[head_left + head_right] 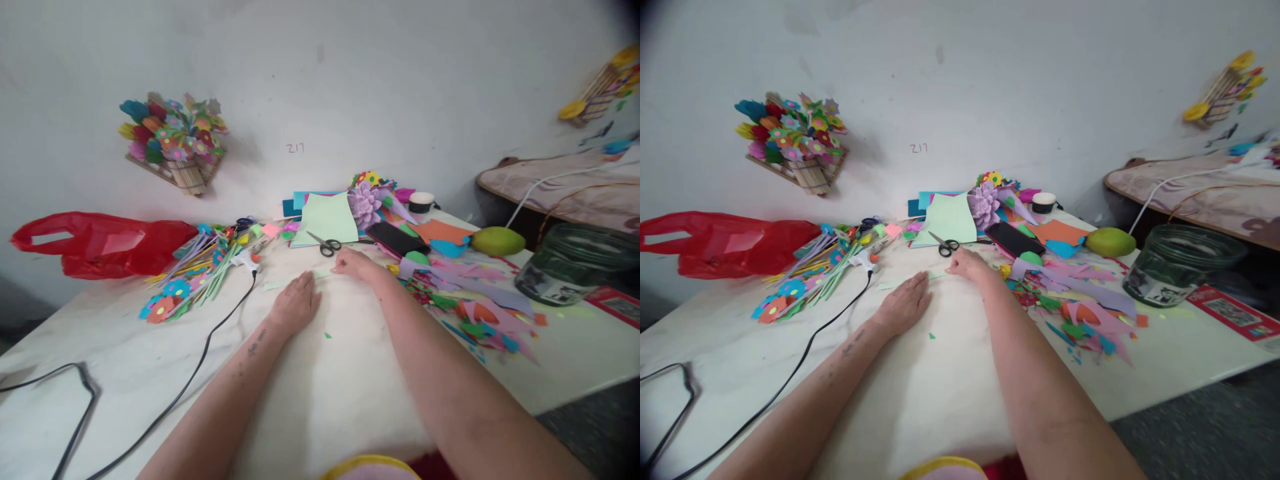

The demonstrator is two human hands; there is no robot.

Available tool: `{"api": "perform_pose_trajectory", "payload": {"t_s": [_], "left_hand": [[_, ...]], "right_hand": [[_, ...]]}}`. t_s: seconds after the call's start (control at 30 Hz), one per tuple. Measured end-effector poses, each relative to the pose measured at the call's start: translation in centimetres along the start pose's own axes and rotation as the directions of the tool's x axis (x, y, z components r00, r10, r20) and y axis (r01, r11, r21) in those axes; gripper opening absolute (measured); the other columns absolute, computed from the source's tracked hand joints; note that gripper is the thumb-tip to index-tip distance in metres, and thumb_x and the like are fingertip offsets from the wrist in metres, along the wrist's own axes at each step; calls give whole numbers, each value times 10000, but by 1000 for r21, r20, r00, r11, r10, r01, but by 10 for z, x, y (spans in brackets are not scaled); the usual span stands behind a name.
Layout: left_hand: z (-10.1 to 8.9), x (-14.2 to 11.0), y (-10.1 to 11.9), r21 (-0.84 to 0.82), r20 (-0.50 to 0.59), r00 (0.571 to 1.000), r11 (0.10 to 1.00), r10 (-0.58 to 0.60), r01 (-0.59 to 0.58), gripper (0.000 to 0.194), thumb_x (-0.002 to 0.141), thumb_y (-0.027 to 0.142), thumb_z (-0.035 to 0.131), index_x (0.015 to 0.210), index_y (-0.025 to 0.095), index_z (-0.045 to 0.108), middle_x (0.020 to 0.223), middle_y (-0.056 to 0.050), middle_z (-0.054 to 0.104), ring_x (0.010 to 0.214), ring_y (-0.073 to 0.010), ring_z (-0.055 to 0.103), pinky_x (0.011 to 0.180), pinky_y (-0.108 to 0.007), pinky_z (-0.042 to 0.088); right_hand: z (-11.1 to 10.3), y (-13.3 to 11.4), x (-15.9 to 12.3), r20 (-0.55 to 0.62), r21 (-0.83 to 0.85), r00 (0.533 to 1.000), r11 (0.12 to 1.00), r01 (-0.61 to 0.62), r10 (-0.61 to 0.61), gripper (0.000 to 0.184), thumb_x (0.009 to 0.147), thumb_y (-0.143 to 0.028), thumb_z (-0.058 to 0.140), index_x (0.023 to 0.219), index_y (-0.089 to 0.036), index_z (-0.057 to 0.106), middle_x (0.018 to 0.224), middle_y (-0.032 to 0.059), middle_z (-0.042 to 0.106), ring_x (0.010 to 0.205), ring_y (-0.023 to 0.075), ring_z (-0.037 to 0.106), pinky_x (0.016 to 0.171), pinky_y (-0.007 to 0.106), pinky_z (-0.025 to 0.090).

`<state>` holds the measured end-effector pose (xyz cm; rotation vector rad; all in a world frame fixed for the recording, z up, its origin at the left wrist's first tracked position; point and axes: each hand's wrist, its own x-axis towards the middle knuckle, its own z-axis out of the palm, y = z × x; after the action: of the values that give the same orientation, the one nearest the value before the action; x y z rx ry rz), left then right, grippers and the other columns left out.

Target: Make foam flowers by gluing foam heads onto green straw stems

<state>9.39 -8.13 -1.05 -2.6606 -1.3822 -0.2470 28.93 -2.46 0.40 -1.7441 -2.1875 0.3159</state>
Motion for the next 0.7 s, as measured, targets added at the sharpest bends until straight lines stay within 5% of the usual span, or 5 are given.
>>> {"api": "perform_pose_trajectory", "payload": {"t_s": [0.2, 0.47, 0.7], "left_hand": [[5, 11, 15, 45, 25, 995, 994, -101, 100, 512, 852, 356, 279, 1238, 44, 404, 1307, -196, 412, 1241, -249, 345, 1027, -349, 263], [-2, 18, 32, 55, 64, 977, 978, -204, 201, 562, 847, 442, 261, 1274, 96, 381, 1288, -209, 403, 1213, -313, 358, 980, -423, 287], [-5, 21, 36, 22, 62, 974, 976, -218, 217, 532, 854, 445, 242, 1217, 113, 445, 1179, -191, 481, 1150, -297, 401, 928, -412, 323]], "right_hand": [[0, 0, 0, -3, 13, 1000, 1000, -7, 7, 191, 721, -326, 604, 607, -173, 585, 767, 23, 628, 744, 133, 552, 604, 192, 356], [4, 3, 1, -17, 28, 1000, 1000, -1, 1, 188, 716, -331, 607, 618, -172, 590, 750, 28, 624, 707, 131, 544, 593, 198, 349], [7, 8, 3, -27, 60, 1000, 998, 10, -9, 191, 713, -339, 614, 641, -164, 587, 730, 20, 615, 666, 113, 526, 570, 185, 344]]}}
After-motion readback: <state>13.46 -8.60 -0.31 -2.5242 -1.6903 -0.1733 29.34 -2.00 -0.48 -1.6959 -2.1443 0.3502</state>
